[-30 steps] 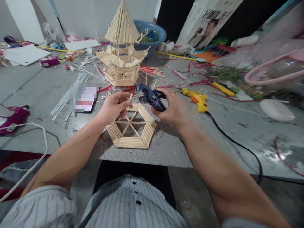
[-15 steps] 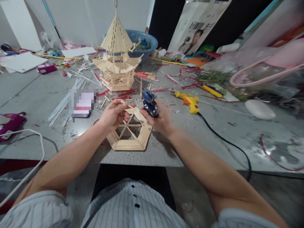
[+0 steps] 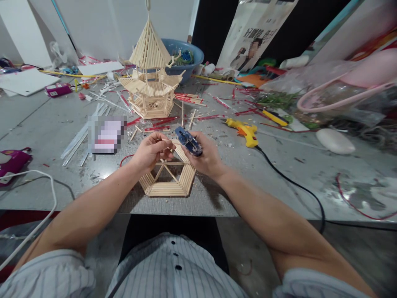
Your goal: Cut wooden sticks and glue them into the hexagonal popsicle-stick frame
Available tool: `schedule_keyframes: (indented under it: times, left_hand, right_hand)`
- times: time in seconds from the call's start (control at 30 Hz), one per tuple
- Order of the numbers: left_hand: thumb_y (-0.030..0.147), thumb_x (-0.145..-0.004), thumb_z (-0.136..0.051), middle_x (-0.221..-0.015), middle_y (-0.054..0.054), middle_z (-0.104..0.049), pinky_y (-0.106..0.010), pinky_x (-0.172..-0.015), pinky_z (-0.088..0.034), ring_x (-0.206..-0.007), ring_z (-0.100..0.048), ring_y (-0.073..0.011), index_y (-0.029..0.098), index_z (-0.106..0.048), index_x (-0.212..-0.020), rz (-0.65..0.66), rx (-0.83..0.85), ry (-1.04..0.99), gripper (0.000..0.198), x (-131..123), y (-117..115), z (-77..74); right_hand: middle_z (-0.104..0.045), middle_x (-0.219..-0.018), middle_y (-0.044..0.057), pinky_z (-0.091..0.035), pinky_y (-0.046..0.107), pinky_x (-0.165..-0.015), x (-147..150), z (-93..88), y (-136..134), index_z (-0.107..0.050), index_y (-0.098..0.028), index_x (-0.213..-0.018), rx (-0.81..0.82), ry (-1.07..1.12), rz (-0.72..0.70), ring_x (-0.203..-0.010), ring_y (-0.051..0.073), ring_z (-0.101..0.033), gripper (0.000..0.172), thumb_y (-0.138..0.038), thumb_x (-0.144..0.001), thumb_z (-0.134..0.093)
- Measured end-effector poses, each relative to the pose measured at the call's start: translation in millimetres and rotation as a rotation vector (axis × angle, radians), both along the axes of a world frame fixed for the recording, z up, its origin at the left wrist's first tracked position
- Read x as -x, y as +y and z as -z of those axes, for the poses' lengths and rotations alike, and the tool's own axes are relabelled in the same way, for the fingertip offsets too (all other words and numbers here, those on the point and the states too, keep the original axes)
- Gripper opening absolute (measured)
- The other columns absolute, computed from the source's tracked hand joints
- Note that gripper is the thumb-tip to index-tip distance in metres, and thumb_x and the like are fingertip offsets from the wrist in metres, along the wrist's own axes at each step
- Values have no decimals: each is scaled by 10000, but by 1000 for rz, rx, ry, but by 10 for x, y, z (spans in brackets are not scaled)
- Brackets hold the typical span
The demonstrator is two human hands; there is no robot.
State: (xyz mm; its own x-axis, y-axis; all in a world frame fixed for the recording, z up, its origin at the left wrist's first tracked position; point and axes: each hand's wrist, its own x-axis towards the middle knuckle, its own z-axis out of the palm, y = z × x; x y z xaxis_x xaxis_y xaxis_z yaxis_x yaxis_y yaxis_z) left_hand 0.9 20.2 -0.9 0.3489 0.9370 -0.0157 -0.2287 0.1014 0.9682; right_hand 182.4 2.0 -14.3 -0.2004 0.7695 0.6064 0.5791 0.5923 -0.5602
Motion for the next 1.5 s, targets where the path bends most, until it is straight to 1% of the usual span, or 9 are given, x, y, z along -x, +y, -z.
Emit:
schedule_keyframes:
  times: [0.1, 0.2, 0.33, 0.53, 0.67, 1.03, 1.13, 1.3, 1.5]
  left_hand:
    - [246, -687, -679, -622, 27, -596, -216, -561, -441, -542, -513, -69, 163, -575, -683, -60, -375, 348, 133, 77, 31, -5]
    - [254, -718, -666, -631, 7, -617, -244, -635, -424, -659, -541, -121, 196, -649, -673, -86, -775, 730, 76, 129, 41, 10]
    - [312, -792, -615, -664, -26, -648, -249, -620, -405, -708, -576, -159, 218, -691, -716, -81, -1023, 874, 143, 145, 47, 73]
    - [334, -842, -559, -698, -37, -680, -256, -649, -433, -677, -578, -142, 200, -731, -849, -261, -817, 767, 218, 154, 26, 17]
    - [315, -840, -562, -703, -34, -701, -275, -699, -440, -701, -565, -143, 206, -738, -844, -324, -787, 712, 208, 144, -2, -52]
    - [309, -836, -542, -696, -42, -692, -314, -705, -432, -649, -556, -142, 203, -742, -821, -289, -978, 663, 227, 166, 63, -10]
    - [305, -840, -534, -617, -30, -636, -313, -675, -416, -607, -519, -139, 199, -725, -772, -290, -1010, 670, 229, 168, 67, 1]
    - [331, -841, -514, -580, -23, -565, -308, -664, -407, -626, -500, -143, 201, -641, -626, -300, -984, 718, 282, 176, 68, 18]
    - [348, -850, -474, -616, -35, -586, -314, -685, -410, -664, -508, -151, 204, -629, -641, -269, -965, 757, 297, 173, 45, -13]
  right_hand:
    - [-680, -866, 13, -487, 316, -681, -34, -18, 14, -528, -248, -982, 37, -1, -47, -727, 170, -625, 245, -234, -738, -514]
    - [-685, -914, 28, -484, 317, -699, -58, -18, 24, -528, -236, -991, 28, -27, -144, -787, 178, -639, 256, -229, -736, -510]
    - [-681, -986, 47, -489, 338, -757, -65, -9, 30, -506, -236, -1035, 6, -64, -205, -883, 197, -645, 308, -218, -728, -509]
    - [-645, -1110, 117, -497, 455, -851, -189, 42, 162, -482, -211, -1152, 15, -133, 46, -989, 275, -625, 472, -228, -684, -537]
    - [-638, -1099, 123, -490, 503, -883, -283, 98, 273, -499, -221, -1131, 10, -188, 159, -1004, 303, -622, 501, -169, -635, -542]
    - [-630, -1099, 144, -478, 495, -891, -216, 68, 228, -495, -194, -1156, -61, -278, 107, -1058, 311, -588, 531, -152, -629, -539]
    - [-633, -1099, 152, -475, 506, -876, -224, 75, 228, -496, -192, -1158, -56, -296, 103, -1056, 321, -587, 525, -164, -636, -545]
    - [-637, -1120, 145, -473, 509, -868, -234, 68, 211, -485, -207, -1176, -48, -325, 93, -1066, 326, -587, 536, -172, -645, -555]
    - [-663, -1040, 136, -503, 478, -791, -236, 51, 203, -510, -207, -1141, -20, -353, 108, -983, 321, -623, 472, -206, -673, -566]
